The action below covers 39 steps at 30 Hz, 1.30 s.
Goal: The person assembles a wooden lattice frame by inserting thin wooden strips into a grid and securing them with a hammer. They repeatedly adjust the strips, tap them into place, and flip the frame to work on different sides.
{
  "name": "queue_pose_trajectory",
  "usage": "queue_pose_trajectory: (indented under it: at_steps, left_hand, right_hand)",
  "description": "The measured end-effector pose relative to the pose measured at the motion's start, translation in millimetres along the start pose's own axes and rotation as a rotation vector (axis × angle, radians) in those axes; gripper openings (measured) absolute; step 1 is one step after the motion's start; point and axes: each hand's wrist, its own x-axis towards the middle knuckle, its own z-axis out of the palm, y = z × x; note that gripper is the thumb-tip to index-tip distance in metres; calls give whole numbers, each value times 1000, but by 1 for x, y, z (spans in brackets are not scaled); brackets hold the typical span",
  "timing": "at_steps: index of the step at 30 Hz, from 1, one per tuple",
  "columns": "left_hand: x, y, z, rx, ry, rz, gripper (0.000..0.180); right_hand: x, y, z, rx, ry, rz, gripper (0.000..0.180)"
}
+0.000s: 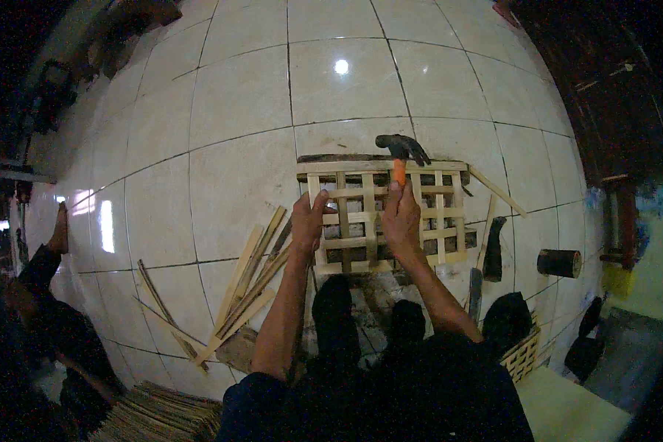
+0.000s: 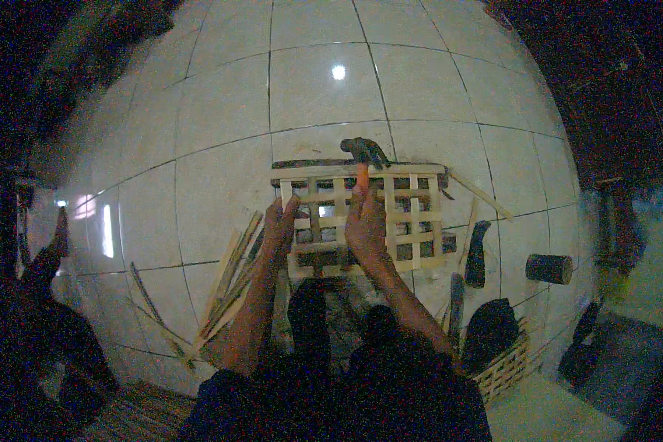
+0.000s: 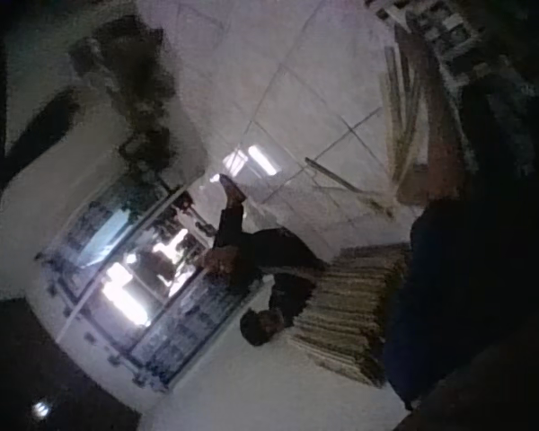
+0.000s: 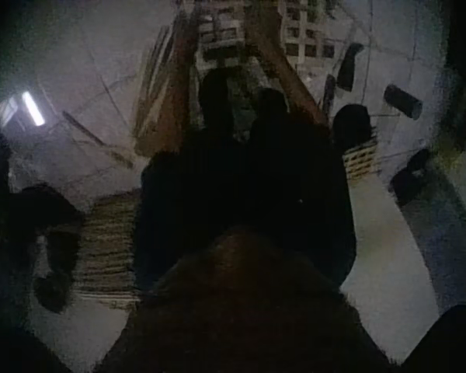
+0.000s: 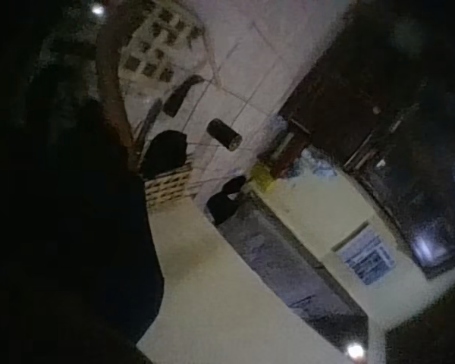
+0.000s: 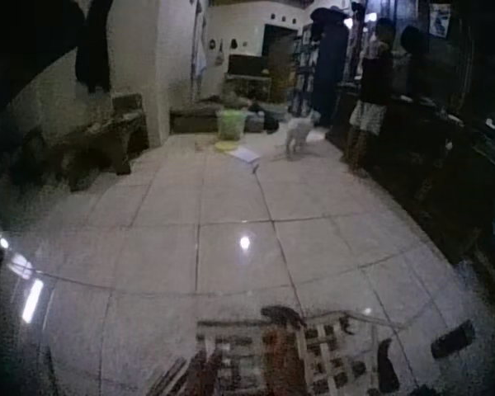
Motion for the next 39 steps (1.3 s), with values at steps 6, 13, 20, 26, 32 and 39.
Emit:
queue_pose_trajectory:
  at_steps: [6, 13, 20, 26, 32, 39]
  left_hand:
    - [-4, 7, 4, -2, 17, 25, 37]
    - [-6, 12, 8, 63, 17, 30, 36]
    - [8, -7, 5, 158, 16, 109, 39]
    - [11, -13, 9, 154, -18, 151, 39]
    - [8, -2, 7, 177, -37, 74, 36]
    - [2, 11, 7, 332, 0, 62, 33]
  right_hand:
    - [6, 10, 0, -253, -274, -21, 25]
    - [-1, 17, -14, -390, -211, -6, 31]
    - [4, 17, -10, -324, -286, 20, 35]
    - [-13, 17, 34, 83, -250, 236, 50]
    - [-18, -4, 63, 331, -186, 364, 51]
    - [7, -49, 44, 64, -402, 325, 43]
